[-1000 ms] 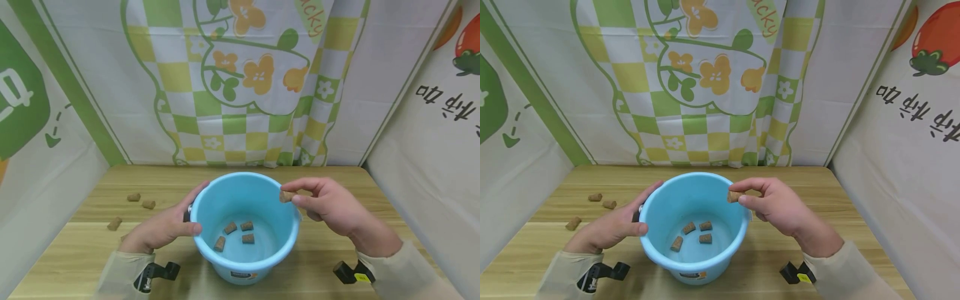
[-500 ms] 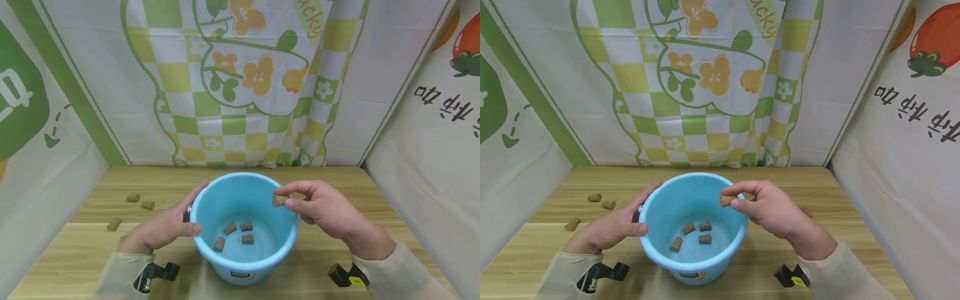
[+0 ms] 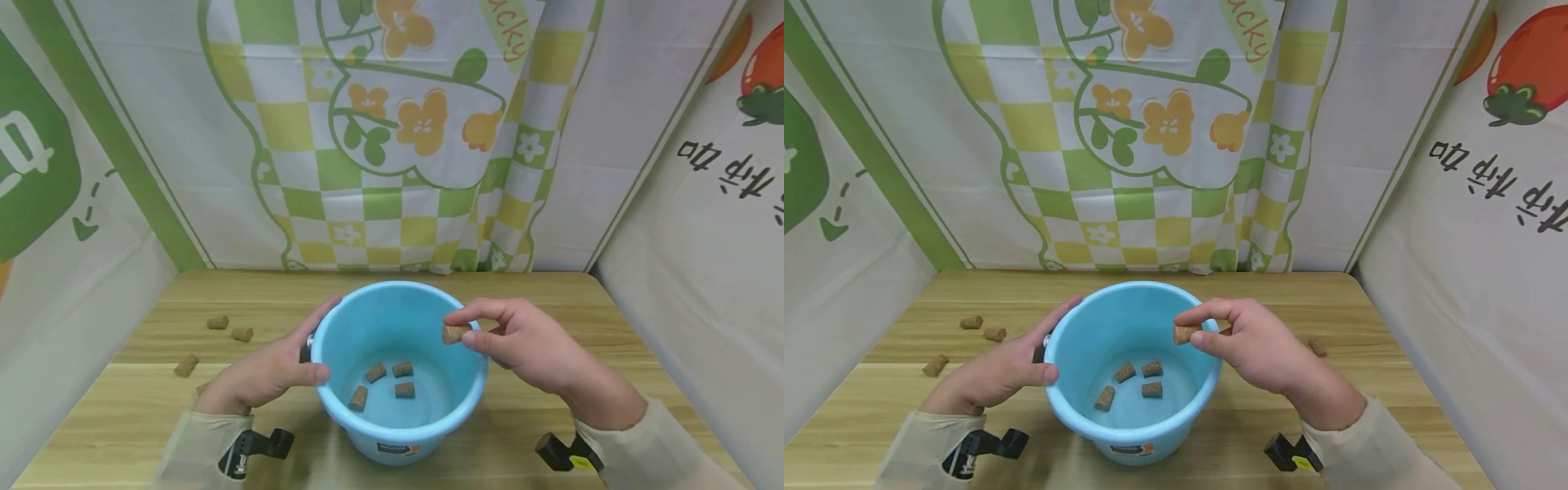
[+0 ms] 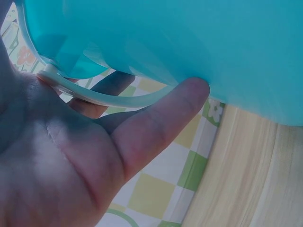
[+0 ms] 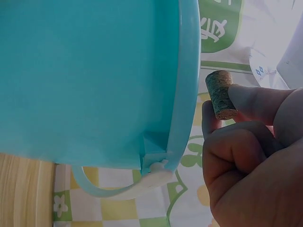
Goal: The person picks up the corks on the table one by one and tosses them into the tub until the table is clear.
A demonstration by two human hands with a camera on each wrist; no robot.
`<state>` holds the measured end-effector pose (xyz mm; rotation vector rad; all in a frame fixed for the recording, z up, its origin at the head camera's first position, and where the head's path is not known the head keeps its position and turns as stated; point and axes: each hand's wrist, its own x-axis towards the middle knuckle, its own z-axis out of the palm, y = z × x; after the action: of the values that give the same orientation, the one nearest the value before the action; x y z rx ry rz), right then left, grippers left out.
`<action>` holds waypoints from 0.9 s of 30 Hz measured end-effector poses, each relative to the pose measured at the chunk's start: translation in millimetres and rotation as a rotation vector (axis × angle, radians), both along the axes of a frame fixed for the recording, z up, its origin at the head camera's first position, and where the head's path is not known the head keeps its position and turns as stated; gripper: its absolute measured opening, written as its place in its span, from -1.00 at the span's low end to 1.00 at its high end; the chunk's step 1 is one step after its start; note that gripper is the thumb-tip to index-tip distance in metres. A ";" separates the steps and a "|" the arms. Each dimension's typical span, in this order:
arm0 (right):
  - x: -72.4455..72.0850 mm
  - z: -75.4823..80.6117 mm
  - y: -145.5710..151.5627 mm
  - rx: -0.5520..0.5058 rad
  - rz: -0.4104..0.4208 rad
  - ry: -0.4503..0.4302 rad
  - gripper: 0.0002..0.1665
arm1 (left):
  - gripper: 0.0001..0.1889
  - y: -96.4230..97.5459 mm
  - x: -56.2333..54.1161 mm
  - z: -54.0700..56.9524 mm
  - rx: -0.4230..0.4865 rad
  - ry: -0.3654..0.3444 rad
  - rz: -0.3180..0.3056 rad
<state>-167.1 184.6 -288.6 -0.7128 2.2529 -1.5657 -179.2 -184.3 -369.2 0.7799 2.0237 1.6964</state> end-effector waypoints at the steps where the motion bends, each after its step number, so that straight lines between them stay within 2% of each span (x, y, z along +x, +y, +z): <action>1: 0.4 0.1 -0.2 0.002 0.001 0.005 -0.67 | 0.07 0.1 -0.1 0.2 0.001 0.000 0.000; 12: 1.3 0.4 -0.4 0.045 -0.012 0.004 -0.68 | 0.05 0.4 -1.3 -0.5 0.014 0.007 -0.007; 27: 2.2 -3.8 6.2 0.083 -0.081 0.018 -0.60 | 0.06 1.0 0.4 0.3 0.009 -0.004 0.002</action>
<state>-165.0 190.8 -292.4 -0.6238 2.3719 -1.4974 -178.8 -183.3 -368.9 0.7771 2.0164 1.7080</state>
